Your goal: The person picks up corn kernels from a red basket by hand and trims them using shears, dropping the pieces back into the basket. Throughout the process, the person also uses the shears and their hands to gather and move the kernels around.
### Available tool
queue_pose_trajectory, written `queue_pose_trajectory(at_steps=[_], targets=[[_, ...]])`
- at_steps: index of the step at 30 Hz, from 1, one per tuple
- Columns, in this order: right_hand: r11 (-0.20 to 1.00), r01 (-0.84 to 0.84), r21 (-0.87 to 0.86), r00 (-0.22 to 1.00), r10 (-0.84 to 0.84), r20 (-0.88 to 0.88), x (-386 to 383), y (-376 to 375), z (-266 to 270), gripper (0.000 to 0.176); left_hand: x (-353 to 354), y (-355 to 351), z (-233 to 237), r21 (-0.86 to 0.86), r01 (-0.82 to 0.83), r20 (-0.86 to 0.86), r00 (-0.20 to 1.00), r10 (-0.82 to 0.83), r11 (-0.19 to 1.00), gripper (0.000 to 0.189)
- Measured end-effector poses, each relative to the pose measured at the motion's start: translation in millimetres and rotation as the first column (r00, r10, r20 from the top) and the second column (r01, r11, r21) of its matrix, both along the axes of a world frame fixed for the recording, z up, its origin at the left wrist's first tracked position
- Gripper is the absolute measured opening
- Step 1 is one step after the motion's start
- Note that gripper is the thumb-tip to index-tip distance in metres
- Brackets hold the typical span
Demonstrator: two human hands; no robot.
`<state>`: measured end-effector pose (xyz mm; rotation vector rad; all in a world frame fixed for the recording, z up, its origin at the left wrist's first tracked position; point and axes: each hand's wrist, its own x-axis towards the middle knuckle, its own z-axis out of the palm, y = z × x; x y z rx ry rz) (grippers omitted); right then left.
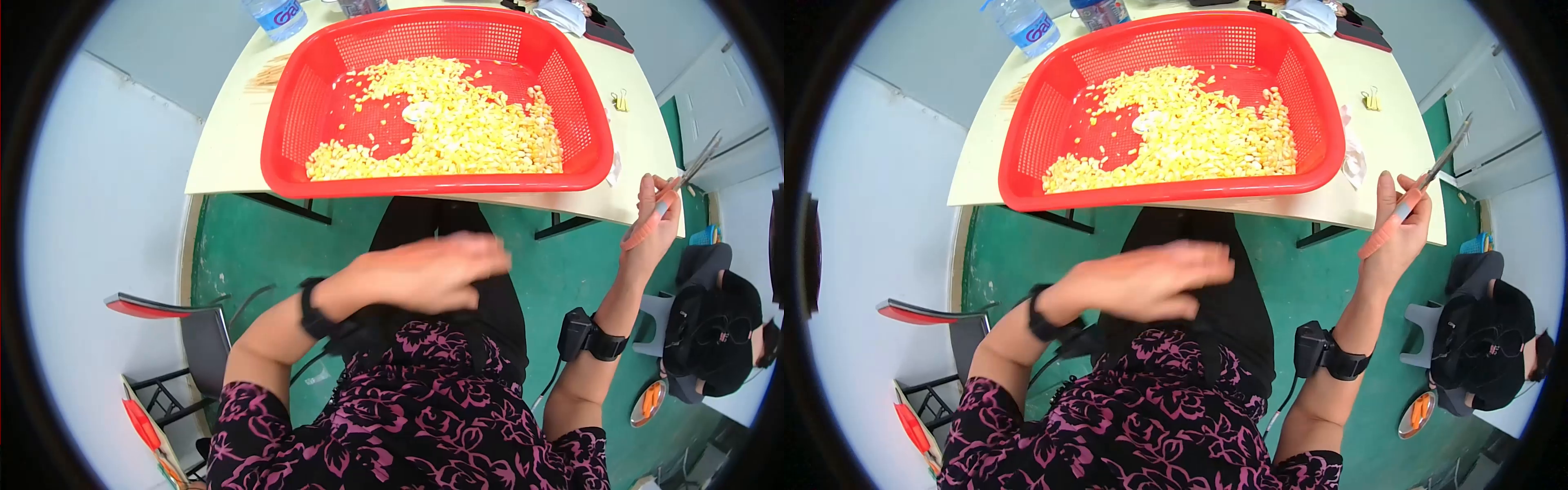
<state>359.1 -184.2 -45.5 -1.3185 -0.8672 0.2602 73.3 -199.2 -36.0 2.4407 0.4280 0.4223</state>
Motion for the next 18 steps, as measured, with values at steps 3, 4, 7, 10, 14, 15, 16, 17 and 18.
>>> queue_pose_trajectory(at_steps=[3, 4, 7, 10, 14, 15, 16, 17, 18], targets=[[0.996, 0.012, -0.089, 0.994, -0.002, 0.106, -3.5, -16.6, 1.2, 0.022, 2.5, 22.2, -38.1, -0.626, -0.396, -0.096, 0.894, 0.437, 0.672, 0.051], [0.992, 0.023, -0.121, 0.991, -0.007, 0.133, -4.4, -26.4, 1.7, 0.023, -4.2, 12.2, -44.4, -0.61, -0.391, -0.078, 0.895, 0.438, 0.69, 0.052], [0.992, 0.053, -0.111, 0.983, -0.032, 0.183, 4.9, -41.6, 1.0, 0.022, -39.1, -8.6, -56.3, -0.19, -0.437, -0.177, 0.896, 0.407, 0.879, 0.049], [0.994, 0.05, -0.096, 0.986, -0.034, 0.165, 1.4, -40.5, 1.3, 0.022, -88.2, -17.0, -67.5, 0.046, -0.408, -0.287, 0.869, 0.404, 0.912, 0.052], [0.996, -0.008, -0.088, 0.984, 0.023, 0.174, -4.4, -34.4, -2.7, 0.021, -115.1, -45.3, -38.9, 0.427, -0.494, -0.603, 0.469, 0.645, 0.758, 0.053], [0.993, 0.001, -0.12, 0.98, 0.022, 0.197, -9.6, -34.0, -0.2, 0.02, -121.7, -47.2, -31.5, 0.446, -0.552, -0.518, 0.484, 0.706, 0.705, 0.052], [0.988, 0.015, -0.156, 0.976, 0.019, 0.219, -13.4, -35.1, 0.8, 0.02, -128.4, -47.0, -25.4, 0.453, -0.606, -0.431, 0.493, 0.756, 0.653, 0.05], [0.987, 0.001, -0.161, 0.975, 0.035, 0.221, -13.0, -35.8, 0.2, 0.021, -133.1, -47.2, -19.8, 0.45, -0.66, -0.343, 0.495, 0.798, 0.602, 0.049], [0.991, -0.02, -0.134, 0.979, 0.046, 0.197, -12.8, -36.3, 0.0, 0.022, -135.4, -47.2, -12.9, 0.415, -0.681, -0.31, 0.518, 0.797, 0.604, 0.05]])
